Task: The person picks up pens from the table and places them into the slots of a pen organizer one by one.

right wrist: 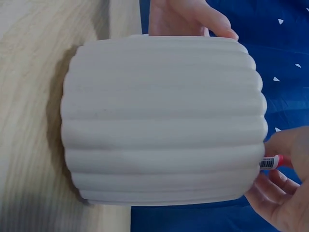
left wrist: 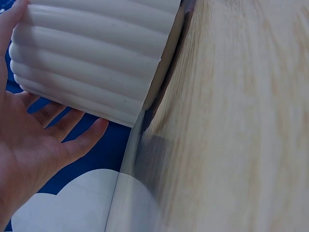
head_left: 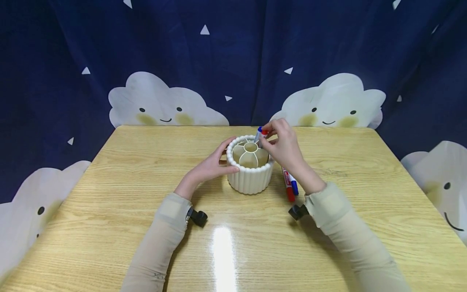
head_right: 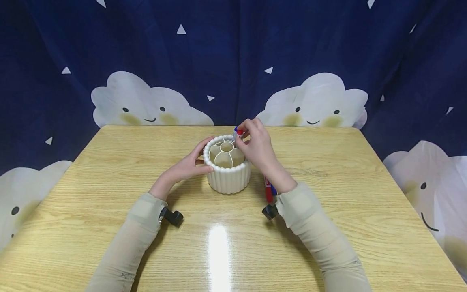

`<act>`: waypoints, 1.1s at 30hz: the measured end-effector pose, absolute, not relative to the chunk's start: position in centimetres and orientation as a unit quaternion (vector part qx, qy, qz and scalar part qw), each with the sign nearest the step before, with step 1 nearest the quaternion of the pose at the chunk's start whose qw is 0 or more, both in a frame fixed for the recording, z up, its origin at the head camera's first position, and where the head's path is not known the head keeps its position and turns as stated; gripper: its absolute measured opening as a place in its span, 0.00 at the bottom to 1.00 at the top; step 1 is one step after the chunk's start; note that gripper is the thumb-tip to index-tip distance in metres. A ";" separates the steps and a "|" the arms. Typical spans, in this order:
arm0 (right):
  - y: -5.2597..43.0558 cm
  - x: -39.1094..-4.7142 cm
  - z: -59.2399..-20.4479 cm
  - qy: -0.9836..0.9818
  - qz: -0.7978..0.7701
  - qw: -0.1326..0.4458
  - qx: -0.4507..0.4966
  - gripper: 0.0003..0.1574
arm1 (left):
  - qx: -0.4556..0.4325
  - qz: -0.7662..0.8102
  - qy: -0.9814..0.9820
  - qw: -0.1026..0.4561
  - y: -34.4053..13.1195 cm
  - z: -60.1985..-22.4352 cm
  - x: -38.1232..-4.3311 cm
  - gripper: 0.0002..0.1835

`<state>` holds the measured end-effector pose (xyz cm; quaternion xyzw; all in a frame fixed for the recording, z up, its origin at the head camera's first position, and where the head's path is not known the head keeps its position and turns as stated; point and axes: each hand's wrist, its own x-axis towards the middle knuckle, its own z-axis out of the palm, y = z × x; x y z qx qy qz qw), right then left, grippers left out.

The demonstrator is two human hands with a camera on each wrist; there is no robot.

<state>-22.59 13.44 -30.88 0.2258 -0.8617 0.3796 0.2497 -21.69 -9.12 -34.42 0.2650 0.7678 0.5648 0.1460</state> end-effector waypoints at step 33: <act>18.8 -23.6 -32.1 -0.913 0.327 0.197 0.146 0.14 | 0.252 0.570 0.766 0.161 -9.2 -34.4 -21.8 0.48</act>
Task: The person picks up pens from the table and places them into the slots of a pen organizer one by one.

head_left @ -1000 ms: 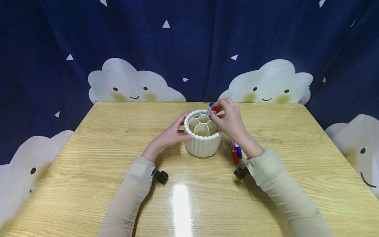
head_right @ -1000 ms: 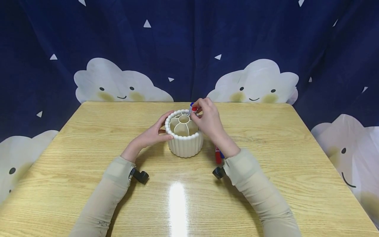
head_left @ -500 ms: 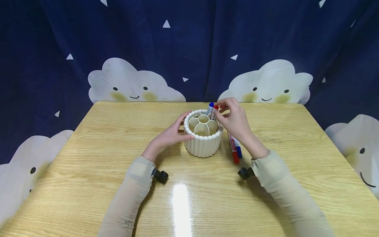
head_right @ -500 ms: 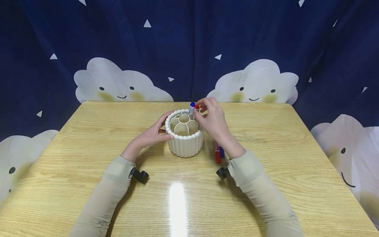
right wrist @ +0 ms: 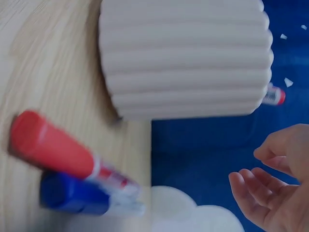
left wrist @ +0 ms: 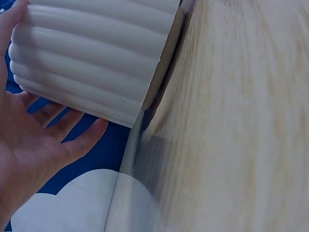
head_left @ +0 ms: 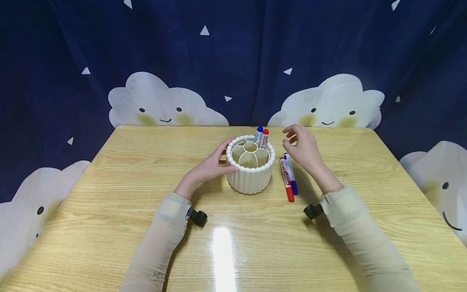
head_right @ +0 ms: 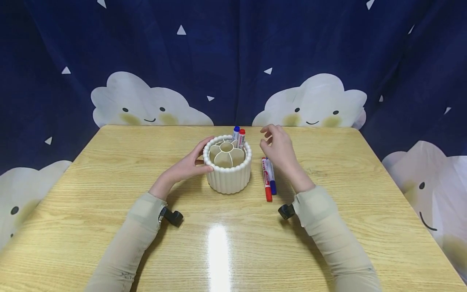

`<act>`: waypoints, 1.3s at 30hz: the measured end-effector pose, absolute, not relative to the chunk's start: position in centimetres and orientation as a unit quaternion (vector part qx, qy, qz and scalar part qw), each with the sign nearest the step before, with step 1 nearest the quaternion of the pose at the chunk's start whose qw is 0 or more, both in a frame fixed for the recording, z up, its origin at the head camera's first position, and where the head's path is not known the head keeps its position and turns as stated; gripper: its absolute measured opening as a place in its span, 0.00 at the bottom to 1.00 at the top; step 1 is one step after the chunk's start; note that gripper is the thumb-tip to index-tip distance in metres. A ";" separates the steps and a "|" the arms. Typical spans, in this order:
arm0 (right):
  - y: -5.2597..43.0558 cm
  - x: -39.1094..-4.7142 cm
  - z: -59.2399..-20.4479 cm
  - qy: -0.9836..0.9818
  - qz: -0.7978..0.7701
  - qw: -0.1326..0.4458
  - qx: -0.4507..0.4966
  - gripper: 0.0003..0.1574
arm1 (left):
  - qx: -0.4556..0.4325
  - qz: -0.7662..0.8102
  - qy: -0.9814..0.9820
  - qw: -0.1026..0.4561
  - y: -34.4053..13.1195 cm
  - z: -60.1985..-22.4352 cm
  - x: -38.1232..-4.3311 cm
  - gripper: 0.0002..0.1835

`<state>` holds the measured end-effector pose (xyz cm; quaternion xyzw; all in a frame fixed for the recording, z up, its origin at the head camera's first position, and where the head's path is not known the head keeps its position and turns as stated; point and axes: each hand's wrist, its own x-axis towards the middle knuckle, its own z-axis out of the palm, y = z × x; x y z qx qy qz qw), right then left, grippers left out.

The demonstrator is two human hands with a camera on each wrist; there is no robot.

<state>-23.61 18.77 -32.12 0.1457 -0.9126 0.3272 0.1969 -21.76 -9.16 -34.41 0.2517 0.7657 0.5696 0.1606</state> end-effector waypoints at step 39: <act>21.6 -26.4 -37.4 -0.973 0.208 -0.054 0.088 0.29 | 0.266 0.563 0.768 0.147 -9.1 -34.5 -21.8 0.47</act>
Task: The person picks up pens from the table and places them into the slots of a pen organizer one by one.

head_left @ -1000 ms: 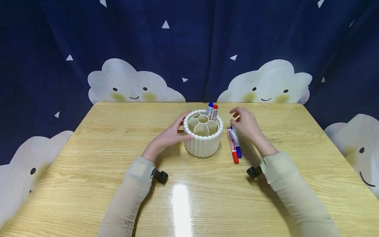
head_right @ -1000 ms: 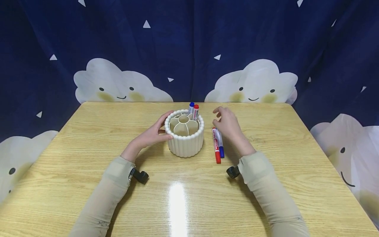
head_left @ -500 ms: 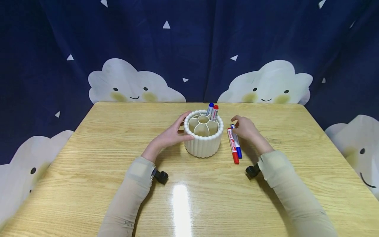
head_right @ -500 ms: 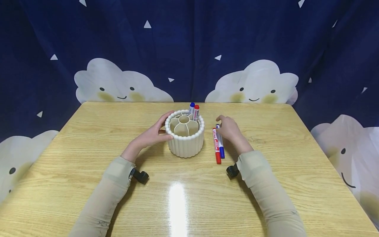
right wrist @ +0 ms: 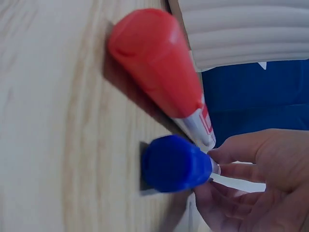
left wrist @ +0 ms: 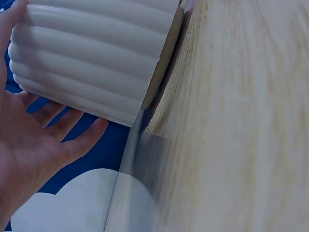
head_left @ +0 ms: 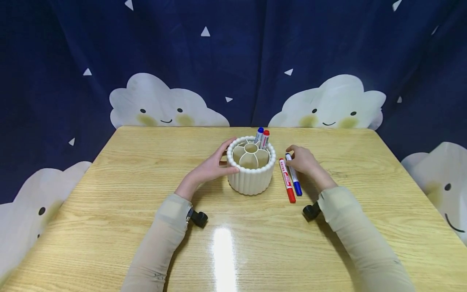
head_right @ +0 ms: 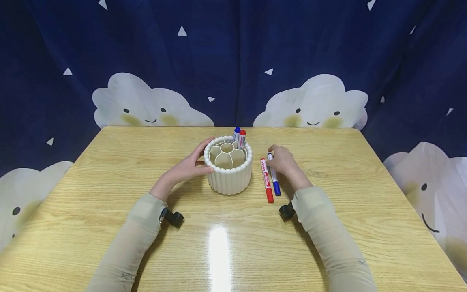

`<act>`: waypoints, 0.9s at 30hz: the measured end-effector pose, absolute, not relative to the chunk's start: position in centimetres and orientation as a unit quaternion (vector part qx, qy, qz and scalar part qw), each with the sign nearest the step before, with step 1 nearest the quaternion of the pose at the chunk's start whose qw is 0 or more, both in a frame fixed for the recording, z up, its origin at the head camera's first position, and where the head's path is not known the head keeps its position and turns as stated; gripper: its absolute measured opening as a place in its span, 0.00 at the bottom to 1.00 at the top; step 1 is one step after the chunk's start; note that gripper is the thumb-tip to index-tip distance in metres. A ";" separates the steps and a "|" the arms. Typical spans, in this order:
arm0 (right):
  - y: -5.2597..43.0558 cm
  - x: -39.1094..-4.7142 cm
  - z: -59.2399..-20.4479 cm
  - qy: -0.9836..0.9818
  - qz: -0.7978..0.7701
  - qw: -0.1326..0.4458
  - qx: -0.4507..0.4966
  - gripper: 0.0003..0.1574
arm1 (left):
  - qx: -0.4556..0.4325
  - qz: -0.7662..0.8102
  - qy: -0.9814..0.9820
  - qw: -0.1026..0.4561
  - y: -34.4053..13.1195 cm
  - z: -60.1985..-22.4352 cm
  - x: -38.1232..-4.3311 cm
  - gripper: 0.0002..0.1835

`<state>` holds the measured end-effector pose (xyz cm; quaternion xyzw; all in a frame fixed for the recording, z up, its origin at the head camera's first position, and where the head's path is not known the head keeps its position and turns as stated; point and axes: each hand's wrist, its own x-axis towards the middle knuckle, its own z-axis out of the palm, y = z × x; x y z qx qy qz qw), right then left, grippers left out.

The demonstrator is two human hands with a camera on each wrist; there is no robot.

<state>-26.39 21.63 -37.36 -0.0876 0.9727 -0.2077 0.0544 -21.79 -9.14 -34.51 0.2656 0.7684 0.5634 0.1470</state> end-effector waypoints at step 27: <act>21.9 -23.7 -33.0 0.958 -0.271 -0.037 -0.086 0.29 | 0.273 0.561 0.768 0.144 -9.1 -34.3 -21.7 0.47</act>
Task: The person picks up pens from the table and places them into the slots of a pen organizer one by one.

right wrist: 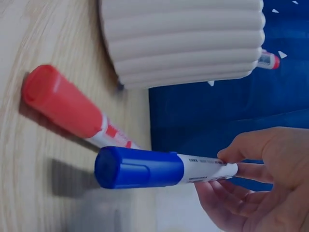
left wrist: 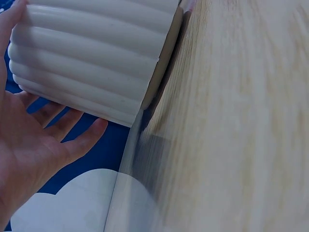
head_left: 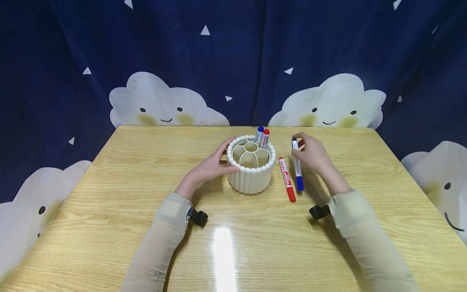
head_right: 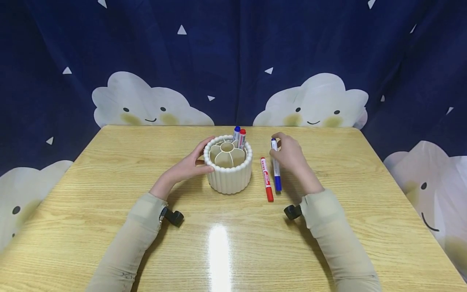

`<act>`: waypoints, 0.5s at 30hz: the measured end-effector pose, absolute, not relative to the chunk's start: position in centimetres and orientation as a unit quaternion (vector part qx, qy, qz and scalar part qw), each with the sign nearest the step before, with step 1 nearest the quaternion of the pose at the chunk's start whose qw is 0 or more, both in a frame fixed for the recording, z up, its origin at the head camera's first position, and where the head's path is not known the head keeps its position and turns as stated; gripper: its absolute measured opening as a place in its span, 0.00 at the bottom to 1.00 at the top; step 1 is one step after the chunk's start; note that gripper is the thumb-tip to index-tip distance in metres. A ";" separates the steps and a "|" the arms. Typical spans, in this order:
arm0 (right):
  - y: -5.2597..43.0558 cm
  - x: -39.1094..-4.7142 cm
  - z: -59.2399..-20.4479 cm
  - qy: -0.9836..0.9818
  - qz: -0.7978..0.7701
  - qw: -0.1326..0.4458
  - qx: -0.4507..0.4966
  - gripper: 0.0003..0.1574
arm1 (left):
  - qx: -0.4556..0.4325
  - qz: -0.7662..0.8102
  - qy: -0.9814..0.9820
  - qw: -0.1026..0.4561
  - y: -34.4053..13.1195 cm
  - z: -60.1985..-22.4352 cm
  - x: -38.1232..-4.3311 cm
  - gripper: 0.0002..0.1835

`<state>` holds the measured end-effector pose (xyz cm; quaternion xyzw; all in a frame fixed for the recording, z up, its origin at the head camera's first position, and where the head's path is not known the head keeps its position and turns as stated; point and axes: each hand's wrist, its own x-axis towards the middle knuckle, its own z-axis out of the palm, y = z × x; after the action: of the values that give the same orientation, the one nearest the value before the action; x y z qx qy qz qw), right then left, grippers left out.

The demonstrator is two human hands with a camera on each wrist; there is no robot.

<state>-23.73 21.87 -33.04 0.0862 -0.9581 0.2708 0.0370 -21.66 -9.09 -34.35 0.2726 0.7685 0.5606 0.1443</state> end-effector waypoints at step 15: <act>20.3 -21.9 -30.2 -0.929 0.331 0.127 0.103 0.26 | 0.257 0.580 0.757 0.158 -9.1 -34.7 -21.8 0.48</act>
<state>-21.89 20.31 -30.24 0.1035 -0.9294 0.3307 0.1270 -21.85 -9.15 -34.68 0.2566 0.7567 0.5801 0.1581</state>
